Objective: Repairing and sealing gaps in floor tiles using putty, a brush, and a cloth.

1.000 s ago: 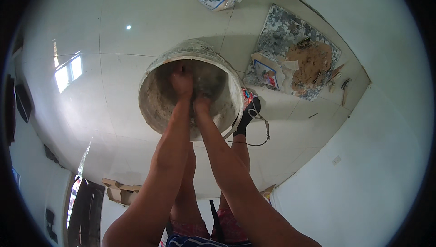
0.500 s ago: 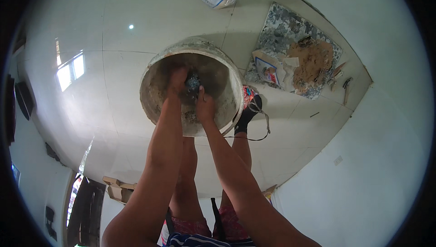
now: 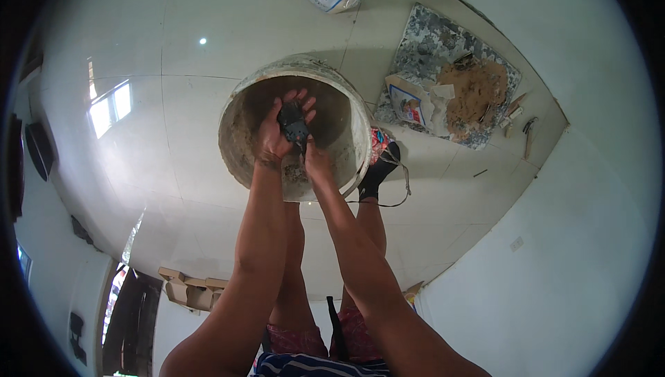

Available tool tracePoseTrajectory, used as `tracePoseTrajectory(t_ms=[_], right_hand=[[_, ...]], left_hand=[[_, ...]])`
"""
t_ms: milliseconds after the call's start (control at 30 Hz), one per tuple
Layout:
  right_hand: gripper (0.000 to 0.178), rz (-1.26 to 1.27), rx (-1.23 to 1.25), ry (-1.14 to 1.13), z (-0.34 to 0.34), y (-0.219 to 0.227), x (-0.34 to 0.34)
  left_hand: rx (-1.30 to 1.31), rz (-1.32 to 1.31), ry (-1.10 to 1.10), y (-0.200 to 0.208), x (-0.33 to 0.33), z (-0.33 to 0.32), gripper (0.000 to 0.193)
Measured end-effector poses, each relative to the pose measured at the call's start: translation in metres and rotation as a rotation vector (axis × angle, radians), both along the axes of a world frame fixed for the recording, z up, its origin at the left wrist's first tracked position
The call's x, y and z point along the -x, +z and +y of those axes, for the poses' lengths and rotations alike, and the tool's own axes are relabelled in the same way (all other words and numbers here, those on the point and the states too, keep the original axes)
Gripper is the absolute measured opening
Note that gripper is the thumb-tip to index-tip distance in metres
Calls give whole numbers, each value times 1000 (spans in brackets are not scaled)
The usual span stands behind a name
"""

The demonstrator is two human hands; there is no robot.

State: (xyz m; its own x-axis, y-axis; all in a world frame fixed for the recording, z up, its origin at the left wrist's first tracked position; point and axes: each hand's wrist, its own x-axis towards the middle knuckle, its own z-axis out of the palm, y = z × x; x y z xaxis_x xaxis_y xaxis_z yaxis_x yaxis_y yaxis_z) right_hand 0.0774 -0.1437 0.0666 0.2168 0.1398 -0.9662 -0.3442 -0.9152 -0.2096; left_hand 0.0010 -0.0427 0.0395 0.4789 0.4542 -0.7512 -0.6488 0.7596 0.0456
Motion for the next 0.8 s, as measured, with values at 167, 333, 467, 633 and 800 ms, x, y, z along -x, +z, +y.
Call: tracePoseTrajectory(t_ms=[167, 333, 467, 633, 800], right_hand=[[53, 359, 69, -473, -9, -18, 12], [62, 30, 162, -329, -8, -22, 19], [70, -187, 282, -246, 9, -1, 21], [66, -309, 254, -120, 23, -7, 13], [65, -359, 110, 50, 31, -12, 9]], left_hand=[[-99, -119, 250, -15, -7, -28, 36], [-78, 314, 61, -47, -22, -37, 28], [-225, 1060, -419, -27, -37, -25, 15], [-327, 1499, -636, -33, -37, -18, 23], [-261, 1310, -461, -39, -21, -29, 25]])
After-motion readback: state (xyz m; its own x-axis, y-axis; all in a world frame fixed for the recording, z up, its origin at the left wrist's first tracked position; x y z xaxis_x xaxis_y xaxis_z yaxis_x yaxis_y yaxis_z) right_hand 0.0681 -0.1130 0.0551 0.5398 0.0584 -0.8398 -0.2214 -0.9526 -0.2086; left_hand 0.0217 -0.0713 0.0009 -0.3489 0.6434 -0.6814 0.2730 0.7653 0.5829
